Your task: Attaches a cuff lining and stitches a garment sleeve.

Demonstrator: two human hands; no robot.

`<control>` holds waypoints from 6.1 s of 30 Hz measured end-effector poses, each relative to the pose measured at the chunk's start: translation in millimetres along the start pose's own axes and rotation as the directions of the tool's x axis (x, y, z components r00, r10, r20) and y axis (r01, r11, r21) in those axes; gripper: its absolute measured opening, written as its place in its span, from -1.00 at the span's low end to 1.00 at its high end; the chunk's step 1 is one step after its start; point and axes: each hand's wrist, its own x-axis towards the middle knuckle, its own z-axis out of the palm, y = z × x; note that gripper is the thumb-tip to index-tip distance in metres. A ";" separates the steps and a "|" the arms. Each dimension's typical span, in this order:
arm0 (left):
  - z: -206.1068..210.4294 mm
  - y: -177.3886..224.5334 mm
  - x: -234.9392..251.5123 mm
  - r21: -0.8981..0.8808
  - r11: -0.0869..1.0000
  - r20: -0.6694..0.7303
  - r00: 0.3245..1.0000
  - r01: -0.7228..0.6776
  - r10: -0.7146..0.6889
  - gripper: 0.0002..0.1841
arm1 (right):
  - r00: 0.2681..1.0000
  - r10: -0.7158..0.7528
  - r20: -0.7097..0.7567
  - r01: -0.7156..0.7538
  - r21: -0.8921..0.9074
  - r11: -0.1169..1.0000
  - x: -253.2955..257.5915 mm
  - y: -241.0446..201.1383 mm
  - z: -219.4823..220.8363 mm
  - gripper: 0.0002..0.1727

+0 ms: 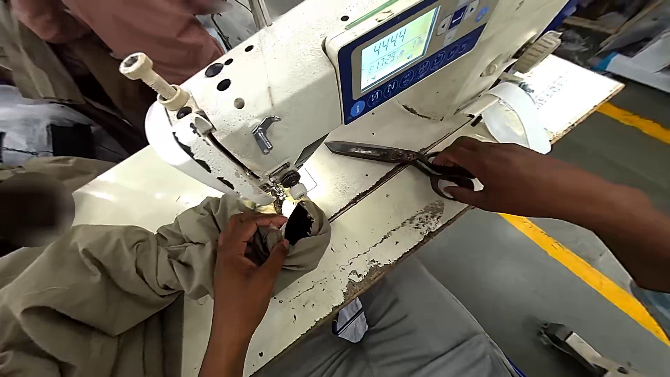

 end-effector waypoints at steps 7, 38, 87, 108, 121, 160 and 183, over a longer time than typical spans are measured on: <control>2.5 1.2 -2.4 0.032 0.999 -0.027 1.000 -0.005 0.006 -0.74 | 0.919 0.202 0.338 -0.346 0.938 0.008 -46.2 -68.5 32.4 -0.66; -10.7 23.6 -37.2 0.297 0.790 0.050 0.835 -0.536 0.548 -0.89 | 0.950 0.220 -0.223 -0.126 0.372 0.920 -27.7 -34.1 42.4 -0.64; 11.3 12.7 -2.7 0.386 0.845 0.306 0.916 -0.370 0.261 -0.65 | 0.711 -0.640 -0.292 0.703 0.306 0.642 90.6 -143.8 78.3 -0.85; 19.7 25.6 9.1 0.650 0.598 0.311 0.882 -0.469 0.355 -0.74 | 0.753 -0.574 -0.321 0.657 0.336 0.675 80.8 -146.3 90.8 -0.89; 37.9 10.0 8.4 0.494 0.816 0.222 0.951 -0.298 0.213 -0.74 | 0.846 -0.429 -0.317 0.529 0.389 0.754 63.2 -162.5 95.5 -0.87; 30.5 10.4 -0.6 0.402 0.862 0.367 0.917 -0.308 0.156 -0.64 | 0.862 -0.444 -0.244 0.507 0.429 0.748 41.8 -164.6 78.5 -0.79; 42.8 1.1 -9.7 0.463 0.786 0.303 0.907 -0.409 0.293 -0.71 | 0.990 0.016 -0.138 0.048 0.452 0.891 153.4 -169.1 55.1 -0.76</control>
